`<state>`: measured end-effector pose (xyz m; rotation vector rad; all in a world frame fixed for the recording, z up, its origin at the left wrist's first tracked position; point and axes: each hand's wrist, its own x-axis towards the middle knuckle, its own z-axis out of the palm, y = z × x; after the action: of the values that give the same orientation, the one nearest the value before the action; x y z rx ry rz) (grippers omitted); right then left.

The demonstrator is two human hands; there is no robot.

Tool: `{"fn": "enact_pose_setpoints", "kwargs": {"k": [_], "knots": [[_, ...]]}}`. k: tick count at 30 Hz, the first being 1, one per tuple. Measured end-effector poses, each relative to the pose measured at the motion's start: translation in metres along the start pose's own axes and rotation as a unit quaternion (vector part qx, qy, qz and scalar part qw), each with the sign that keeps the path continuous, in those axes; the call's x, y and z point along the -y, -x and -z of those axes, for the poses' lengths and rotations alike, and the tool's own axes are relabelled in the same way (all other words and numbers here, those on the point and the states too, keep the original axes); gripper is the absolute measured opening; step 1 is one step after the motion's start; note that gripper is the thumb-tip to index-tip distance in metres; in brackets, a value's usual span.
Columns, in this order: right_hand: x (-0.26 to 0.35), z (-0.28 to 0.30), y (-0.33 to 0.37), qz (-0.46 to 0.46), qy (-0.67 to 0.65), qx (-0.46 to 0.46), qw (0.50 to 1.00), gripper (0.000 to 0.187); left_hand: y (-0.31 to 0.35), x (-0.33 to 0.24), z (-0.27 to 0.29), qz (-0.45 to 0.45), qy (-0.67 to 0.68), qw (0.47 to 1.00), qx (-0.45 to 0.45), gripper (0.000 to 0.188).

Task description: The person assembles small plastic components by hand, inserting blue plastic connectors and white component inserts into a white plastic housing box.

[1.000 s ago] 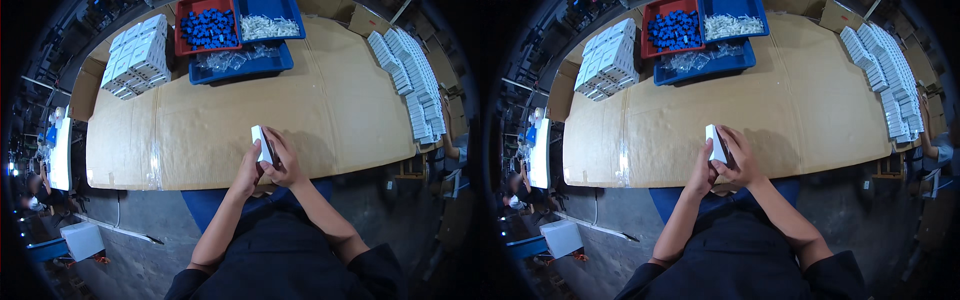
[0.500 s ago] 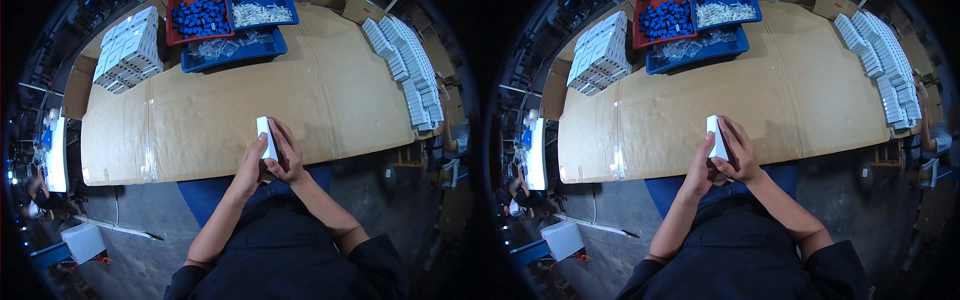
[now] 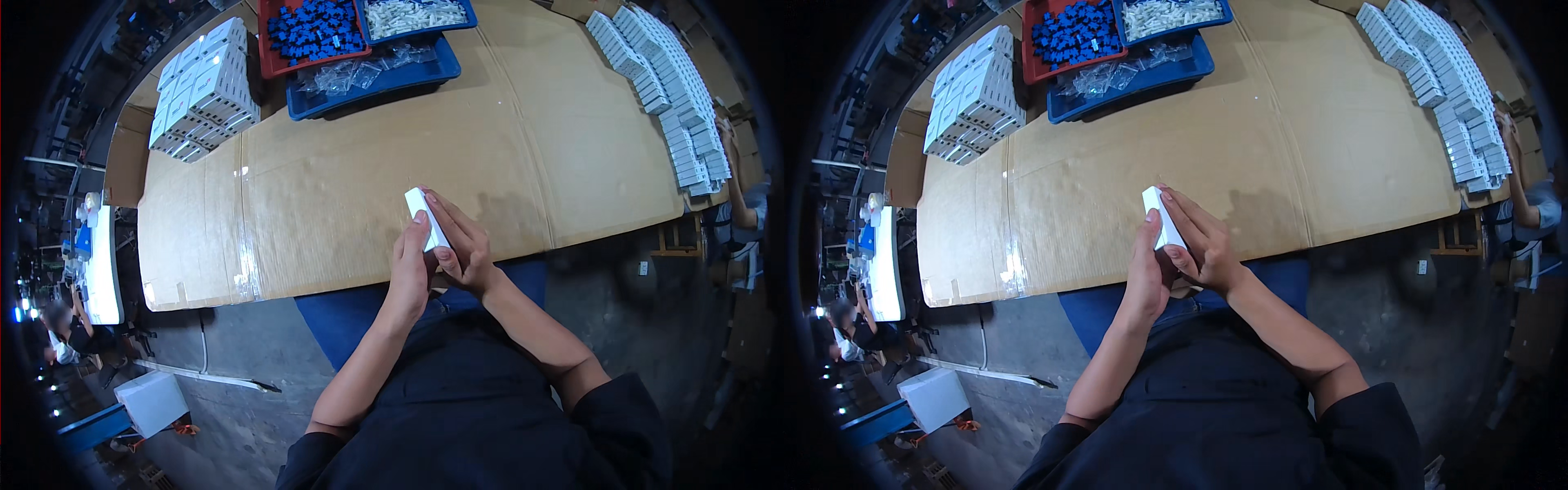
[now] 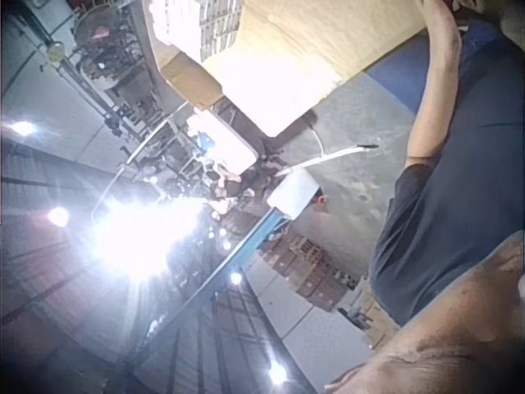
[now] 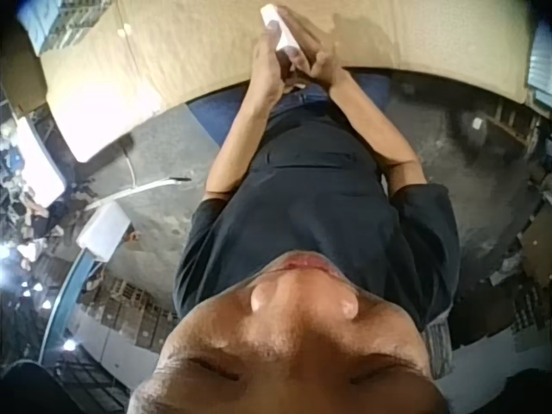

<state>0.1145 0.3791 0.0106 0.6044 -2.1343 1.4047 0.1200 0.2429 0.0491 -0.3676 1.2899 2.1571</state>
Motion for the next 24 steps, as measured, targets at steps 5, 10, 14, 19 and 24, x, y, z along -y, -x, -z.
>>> {"fn": "enact_pose_setpoints", "kwargs": {"k": [5, 10, 14, 19, 24], "knots": [[-0.002, 0.0, 0.001, -0.002, -0.01, -0.003, 1.0, 0.063, -0.003, 0.002, -0.002, -0.018, -0.008, 1.0, -0.006, 0.07], [-0.004, -0.001, -0.002, -0.007, -0.028, -0.002, 1.0, 0.063, -0.002, 0.0, -0.004, -0.01, -0.014, 1.0, -0.011, 0.07], [-0.005, -0.001, -0.002, -0.009, -0.047, -0.001, 0.999, 0.067, -0.006, 0.001, -0.004, -0.03, -0.002, 1.0, -0.005, 0.066], [-0.002, -0.005, -0.007, -0.045, -0.093, 0.025, 0.994, 0.072, -0.01, -0.004, 0.004, -0.06, 0.013, 0.998, -0.011, 0.057], [-0.002, -0.007, -0.004, -0.147, -0.182, -0.01, 0.972, 0.063, -0.013, -0.014, 0.008, -0.224, -0.156, 0.962, 0.0, 0.068]]}}
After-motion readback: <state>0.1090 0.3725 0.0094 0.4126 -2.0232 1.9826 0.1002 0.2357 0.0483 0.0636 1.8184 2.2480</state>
